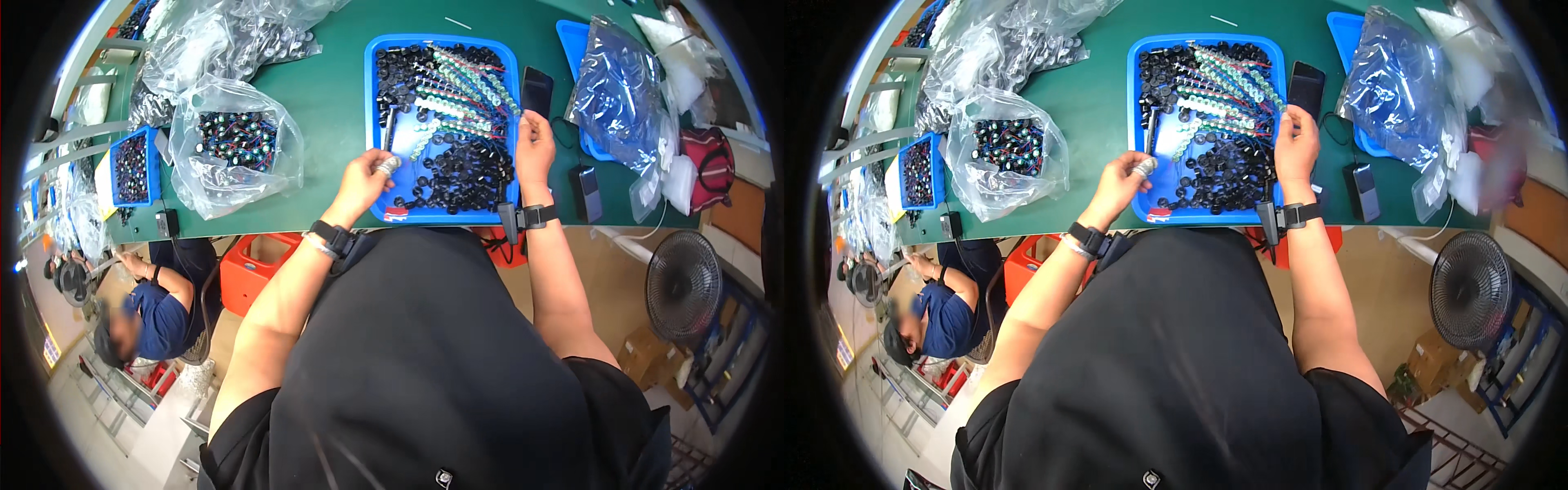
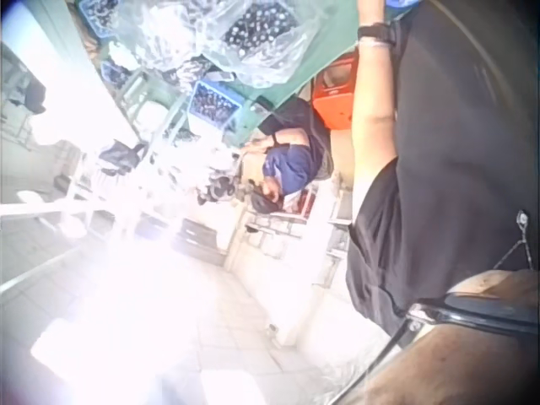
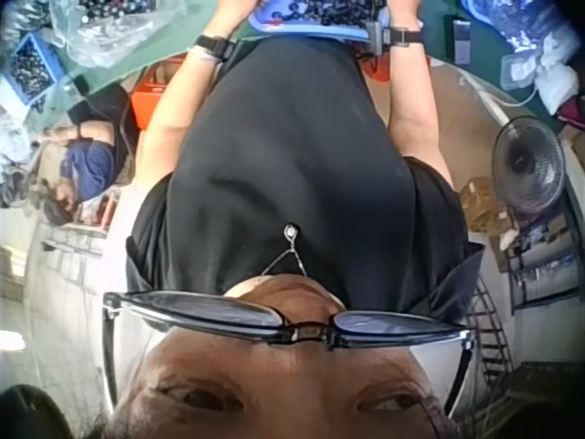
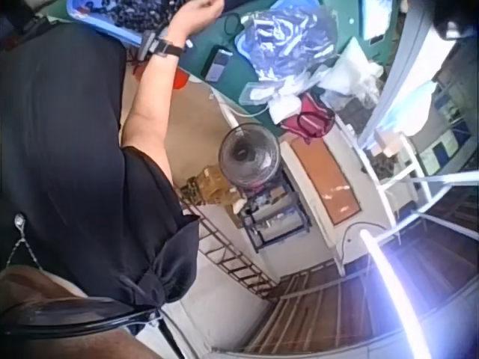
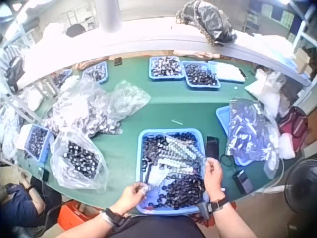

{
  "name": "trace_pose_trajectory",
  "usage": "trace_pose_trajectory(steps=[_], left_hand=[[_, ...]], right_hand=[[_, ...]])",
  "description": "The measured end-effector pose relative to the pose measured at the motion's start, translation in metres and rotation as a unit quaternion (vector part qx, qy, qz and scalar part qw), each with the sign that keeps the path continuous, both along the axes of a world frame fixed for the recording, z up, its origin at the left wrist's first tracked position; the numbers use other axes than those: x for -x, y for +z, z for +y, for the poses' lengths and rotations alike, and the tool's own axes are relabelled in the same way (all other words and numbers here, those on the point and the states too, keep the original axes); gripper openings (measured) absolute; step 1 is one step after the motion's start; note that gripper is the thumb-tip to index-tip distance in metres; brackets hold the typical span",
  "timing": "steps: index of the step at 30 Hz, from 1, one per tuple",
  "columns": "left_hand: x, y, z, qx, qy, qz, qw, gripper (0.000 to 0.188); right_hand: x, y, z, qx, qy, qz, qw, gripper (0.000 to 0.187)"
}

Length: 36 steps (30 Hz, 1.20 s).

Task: The person repeatedly picks small cylindrical electronic components from a blue tray, attaches a black cap to each one, and places the assembled unit into a plastic bag. The process is repetitive and performed by hand at a workbench.

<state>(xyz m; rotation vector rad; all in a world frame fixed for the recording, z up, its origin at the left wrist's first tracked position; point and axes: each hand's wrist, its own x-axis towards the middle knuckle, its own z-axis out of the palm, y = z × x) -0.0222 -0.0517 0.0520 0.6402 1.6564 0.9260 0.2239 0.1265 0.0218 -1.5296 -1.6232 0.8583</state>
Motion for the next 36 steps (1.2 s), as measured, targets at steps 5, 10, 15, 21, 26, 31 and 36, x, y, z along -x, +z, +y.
trace_pose_trajectory(steps=[5, 10, 15, 21, 26, 31, 36], left_hand=[[-0.005, 0.014, -0.002, 0.006, 0.066, 0.022, 0.998, 0.021], [-0.009, 0.023, -0.011, 0.0, 0.13, 0.044, 0.99, 0.019], [-0.013, 0.03, -0.017, 0.014, 0.169, 0.048, 0.984, 0.019], [-0.006, 0.032, -0.008, 0.014, 0.162, 0.061, 0.985, 0.017], [0.007, 0.026, 0.003, 0.006, 0.13, 0.06, 0.99, 0.017], [0.019, 0.027, 0.014, 0.016, 0.119, 0.039, 0.992, 0.018], [0.033, 0.023, 0.02, 0.004, 0.088, 0.0, 0.996, 0.02]], right_hand=[[-0.027, -0.042, 0.079, -0.005, -0.053, -0.239, 0.97, 0.056], [-0.002, -0.018, 0.096, 0.154, -0.069, -0.352, 0.921, 0.094], [0.0, -0.011, 0.086, 0.172, -0.089, -0.372, 0.908, 0.094], [0.0, -0.012, 0.086, 0.143, -0.102, -0.382, 0.907, 0.08], [-0.003, -0.015, 0.088, 0.123, -0.091, -0.381, 0.912, 0.076], [-0.002, -0.018, 0.085, 0.125, -0.111, -0.36, 0.918, 0.077], [-0.012, -0.025, 0.069, 0.035, -0.139, -0.249, 0.958, 0.065]])
